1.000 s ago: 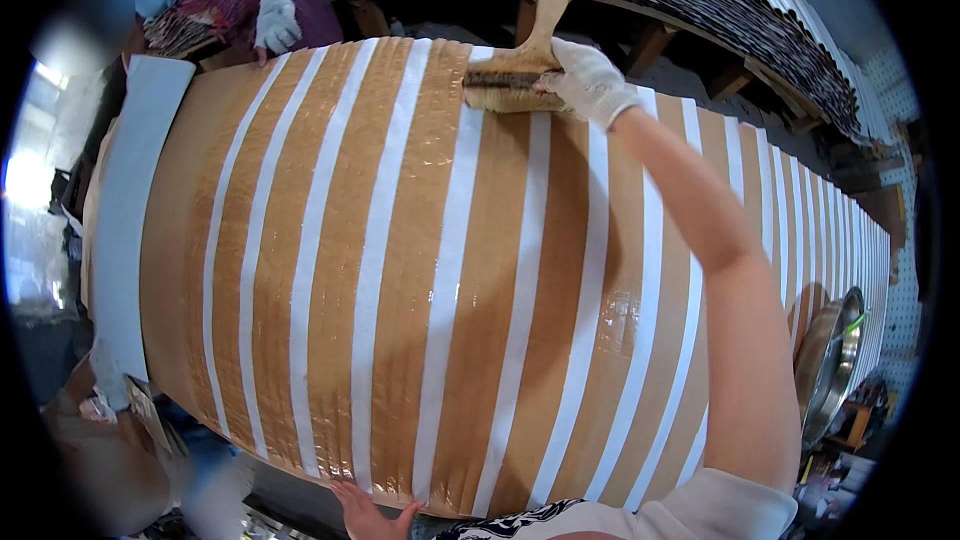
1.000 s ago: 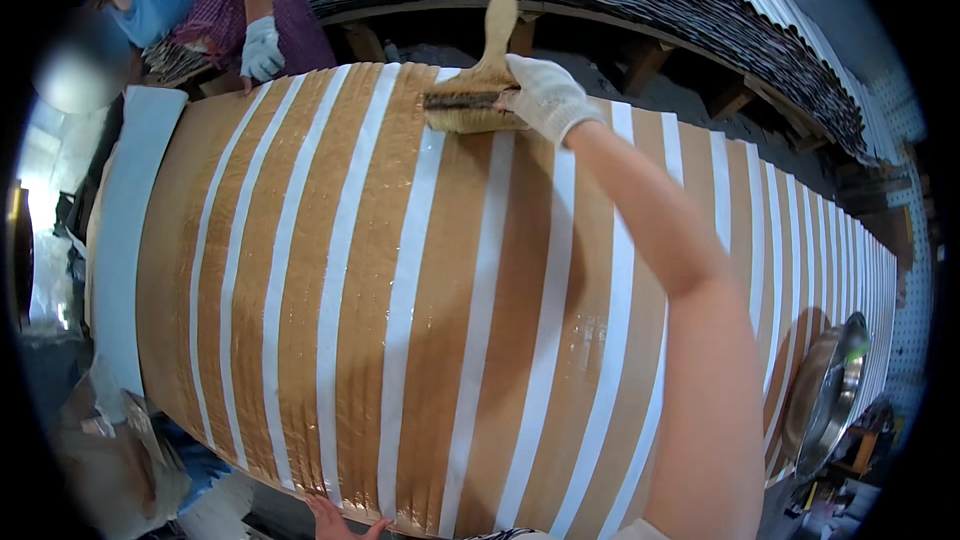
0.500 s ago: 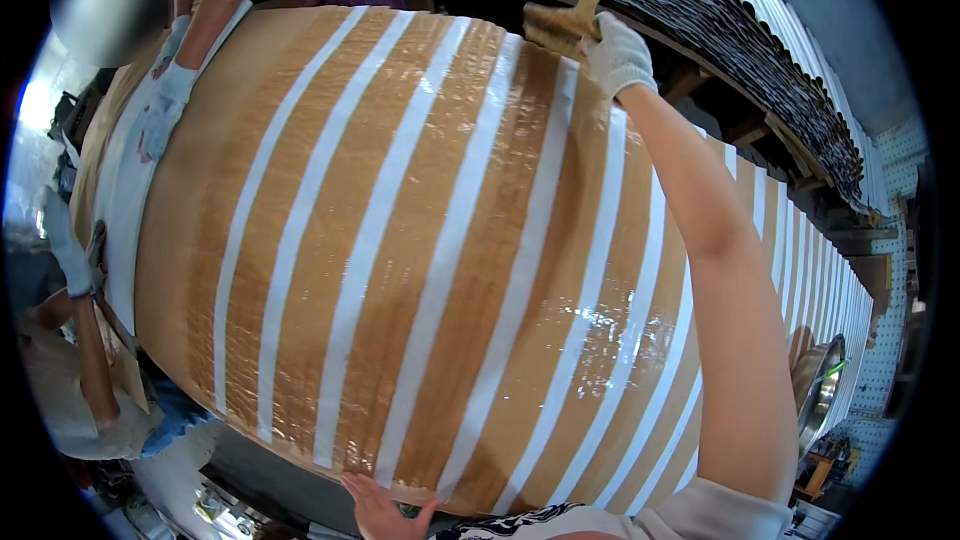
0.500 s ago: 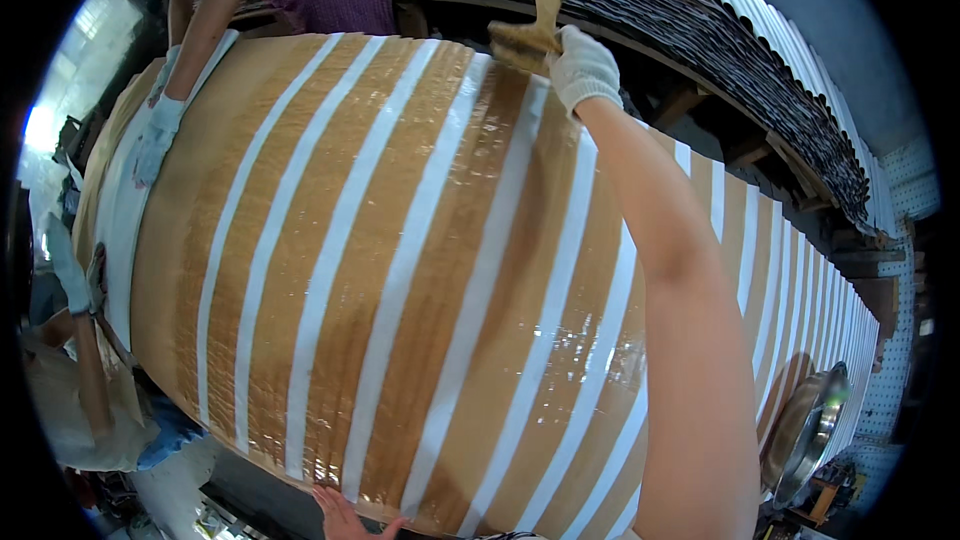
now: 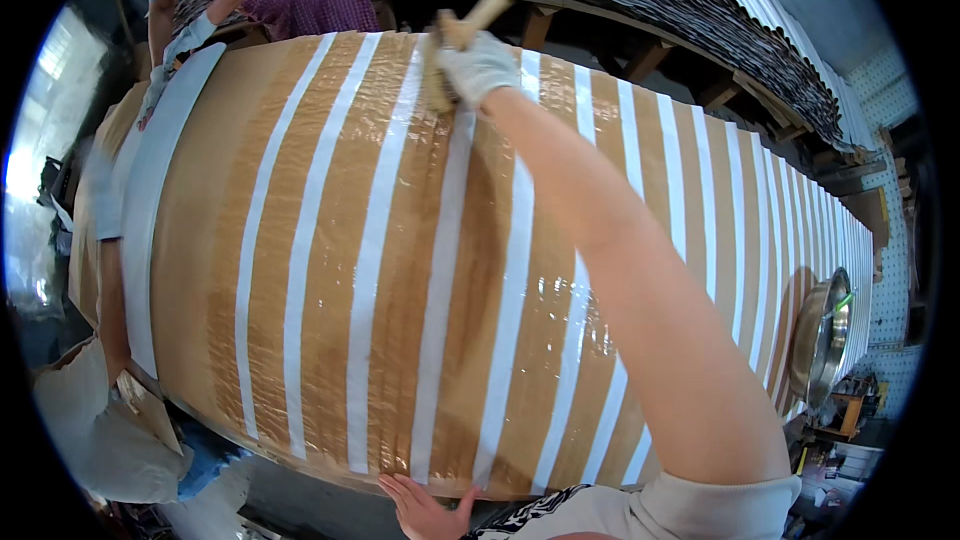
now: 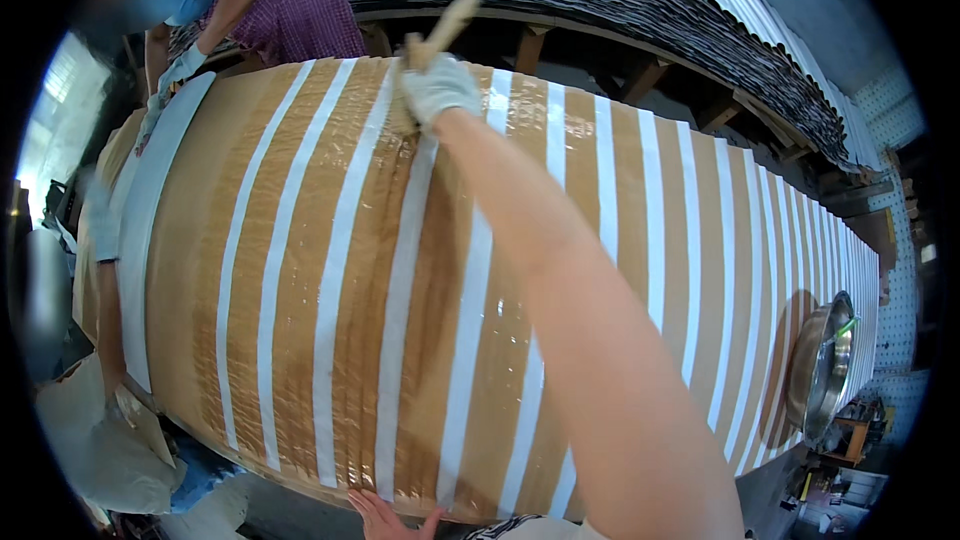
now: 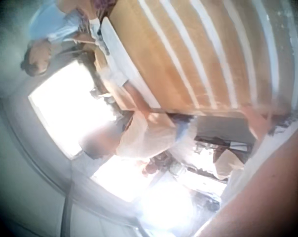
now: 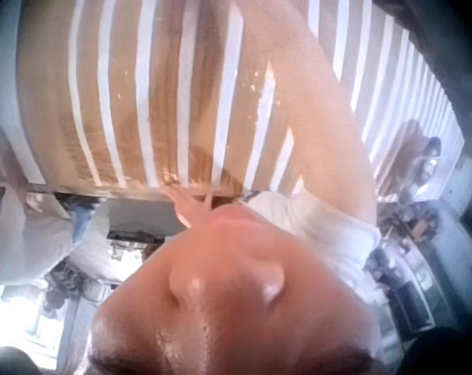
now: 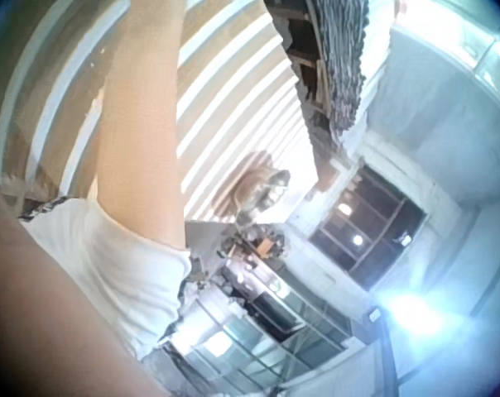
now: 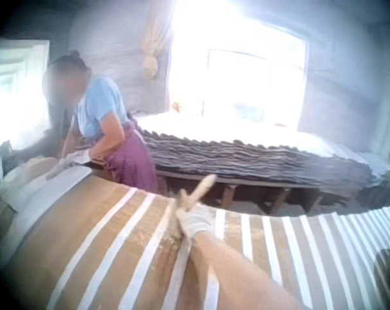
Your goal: The person repeatedly dips a wide brush into a metal bowl of liquid and applies it to the surface of a large cylindrical object wrapped in brown paper with white stripes. The person works along the length of the object, smoothing the liquid into the surface with the brush.
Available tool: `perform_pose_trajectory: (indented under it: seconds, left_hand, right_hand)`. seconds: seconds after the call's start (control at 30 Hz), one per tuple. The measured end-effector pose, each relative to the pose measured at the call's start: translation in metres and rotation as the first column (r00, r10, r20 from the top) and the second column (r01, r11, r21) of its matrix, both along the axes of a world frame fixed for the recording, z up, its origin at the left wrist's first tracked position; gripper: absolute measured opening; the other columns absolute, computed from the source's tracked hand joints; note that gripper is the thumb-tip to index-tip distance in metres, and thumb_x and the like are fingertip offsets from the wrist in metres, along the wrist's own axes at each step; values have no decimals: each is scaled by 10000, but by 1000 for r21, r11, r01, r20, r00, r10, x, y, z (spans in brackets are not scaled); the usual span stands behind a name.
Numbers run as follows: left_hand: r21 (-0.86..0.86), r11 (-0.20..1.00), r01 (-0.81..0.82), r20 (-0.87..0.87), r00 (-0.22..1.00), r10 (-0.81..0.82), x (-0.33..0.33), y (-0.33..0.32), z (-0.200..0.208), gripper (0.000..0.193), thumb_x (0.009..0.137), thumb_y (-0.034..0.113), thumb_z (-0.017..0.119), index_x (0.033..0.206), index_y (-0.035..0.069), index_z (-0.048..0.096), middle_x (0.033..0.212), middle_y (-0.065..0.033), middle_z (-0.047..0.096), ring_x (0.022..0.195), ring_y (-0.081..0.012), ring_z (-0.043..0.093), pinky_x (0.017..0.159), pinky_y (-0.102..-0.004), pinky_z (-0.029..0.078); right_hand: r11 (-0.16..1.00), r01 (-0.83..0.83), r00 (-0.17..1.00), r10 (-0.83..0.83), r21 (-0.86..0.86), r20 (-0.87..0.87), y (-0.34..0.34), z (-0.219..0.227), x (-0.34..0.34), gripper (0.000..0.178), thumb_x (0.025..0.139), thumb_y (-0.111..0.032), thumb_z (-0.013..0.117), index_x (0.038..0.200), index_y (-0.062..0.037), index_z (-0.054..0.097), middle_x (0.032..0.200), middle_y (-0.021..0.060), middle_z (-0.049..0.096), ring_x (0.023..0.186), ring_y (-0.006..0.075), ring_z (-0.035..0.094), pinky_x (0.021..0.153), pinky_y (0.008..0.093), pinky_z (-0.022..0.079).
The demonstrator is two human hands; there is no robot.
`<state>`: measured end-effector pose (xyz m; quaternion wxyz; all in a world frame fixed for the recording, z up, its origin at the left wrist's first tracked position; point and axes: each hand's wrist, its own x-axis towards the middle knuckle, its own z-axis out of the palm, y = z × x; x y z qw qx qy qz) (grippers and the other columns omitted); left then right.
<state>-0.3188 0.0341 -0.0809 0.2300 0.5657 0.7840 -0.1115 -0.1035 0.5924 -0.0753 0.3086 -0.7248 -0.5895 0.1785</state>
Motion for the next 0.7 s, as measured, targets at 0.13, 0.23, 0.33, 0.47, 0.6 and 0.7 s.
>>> perform_pose_trajectory:
  seconds: [0.13, 0.23, 0.33, 0.47, 0.6, 0.7]
  left_hand:
    - [194, 976, 100, -4, 995, -101, -10, -5, -4, 1102, 769, 699, 678, 1406, -161, 415, 1481, -411, 327, 1420, -489, 319, 1177, -445, 311]
    - [154, 983, 103, -41, 994, -97, -12, -14, -9, 1138, 735, 702, 706, 1420, -152, 393, 1485, -408, 322, 1433, -488, 287, 1203, -459, 245]
    - [150, 980, 133, -23, 991, -131, -17, -15, -18, 1229, 693, 698, 748, 1402, -215, 328, 1474, -433, 306, 1436, -510, 266, 1189, -469, 273]
    - [186, 970, 160, -2, 987, -162, -22, -18, -28, 1278, 672, 702, 764, 1390, -247, 297, 1455, -462, 293, 1431, -541, 249, 1164, -480, 318]
    - [149, 987, 52, 43, 997, -59, -19, -19, -17, 1266, 664, 694, 775, 1397, -228, 312, 1462, -449, 301, 1435, -521, 264, 1125, -486, 369]
    - [195, 964, 181, -37, 983, -177, -20, -18, -16, 1258, 664, 695, 775, 1392, -227, 324, 1462, -441, 311, 1434, -511, 276, 1123, -477, 374]
  right_hand:
    - [955, 296, 954, -296, -10, -50, -87, -14, 197, 606, 813, -455, 612, 1212, -1, 647, 1173, 283, 658, 1115, 403, 629, 954, 453, 481]
    - [850, 527, 849, -527, 9, 29, -145, -21, 300, 608, 842, -509, 618, 1262, -70, 637, 1232, 250, 649, 1140, 403, 622, 957, 459, 487]
    - [789, 615, 750, -589, 12, 302, -149, -8, 337, 542, 855, -473, 626, 1257, -112, 644, 1186, 223, 678, 1103, 406, 642, 929, 466, 508]
    - [941, 257, 966, -241, 222, -97, -123, 20, 179, 474, 848, -397, 595, 1116, -10, 653, 1014, 227, 695, 940, 375, 672, 821, 449, 518]
    - [985, -115, 878, 40, -130, -476, -136, 93, -46, 314, 901, -289, 613, 1071, -25, 598, 978, 207, 668, 939, 369, 661, 846, 447, 524]
    - [1000, -9, 982, 4, -24, -188, -121, 40, -94, 426, 921, -325, 564, 1212, -14, 573, 1180, 279, 633, 1158, 406, 606, 1000, 480, 472]
